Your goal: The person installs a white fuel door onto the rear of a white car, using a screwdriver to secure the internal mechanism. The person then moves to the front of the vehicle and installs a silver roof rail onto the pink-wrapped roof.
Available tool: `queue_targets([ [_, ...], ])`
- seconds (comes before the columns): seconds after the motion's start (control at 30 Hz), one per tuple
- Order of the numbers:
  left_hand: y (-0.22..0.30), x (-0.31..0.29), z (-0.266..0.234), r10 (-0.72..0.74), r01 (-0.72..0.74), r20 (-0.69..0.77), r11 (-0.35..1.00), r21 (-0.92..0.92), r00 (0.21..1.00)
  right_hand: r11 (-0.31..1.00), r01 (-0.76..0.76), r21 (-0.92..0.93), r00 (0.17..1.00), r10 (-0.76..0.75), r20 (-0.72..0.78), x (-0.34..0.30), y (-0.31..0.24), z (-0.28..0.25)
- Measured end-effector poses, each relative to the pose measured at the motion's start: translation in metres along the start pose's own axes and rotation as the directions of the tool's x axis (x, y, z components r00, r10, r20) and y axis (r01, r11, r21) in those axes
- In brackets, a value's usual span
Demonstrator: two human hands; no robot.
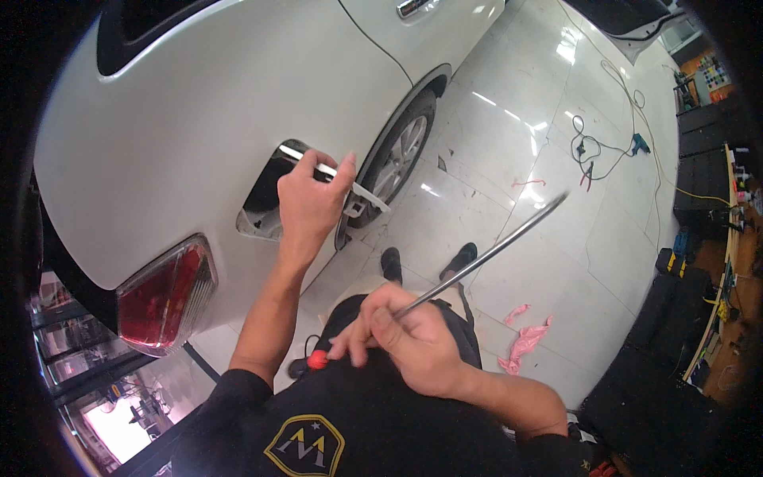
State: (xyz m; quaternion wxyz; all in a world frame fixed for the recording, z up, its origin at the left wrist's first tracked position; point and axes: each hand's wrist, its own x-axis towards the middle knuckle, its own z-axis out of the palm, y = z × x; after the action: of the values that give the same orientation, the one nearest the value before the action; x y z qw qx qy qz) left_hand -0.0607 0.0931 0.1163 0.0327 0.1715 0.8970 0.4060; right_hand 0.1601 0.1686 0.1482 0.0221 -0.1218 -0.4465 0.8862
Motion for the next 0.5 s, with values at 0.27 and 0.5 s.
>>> queue_targets([
  [0.27,0.000,0.002,0.006,-0.035,0.036,0.017,0.998,-0.057,0.999,0.922,0.238,0.307,0.966,-0.190,-0.178,0.001,-0.173,-0.152],
  [0.5,0.002,0.001,0.001,-0.073,0.073,0.015,0.996,-0.043,0.997,0.736,0.500,0.457,0.829,-0.254,-0.498,-0.094,-0.094,-0.142],
])
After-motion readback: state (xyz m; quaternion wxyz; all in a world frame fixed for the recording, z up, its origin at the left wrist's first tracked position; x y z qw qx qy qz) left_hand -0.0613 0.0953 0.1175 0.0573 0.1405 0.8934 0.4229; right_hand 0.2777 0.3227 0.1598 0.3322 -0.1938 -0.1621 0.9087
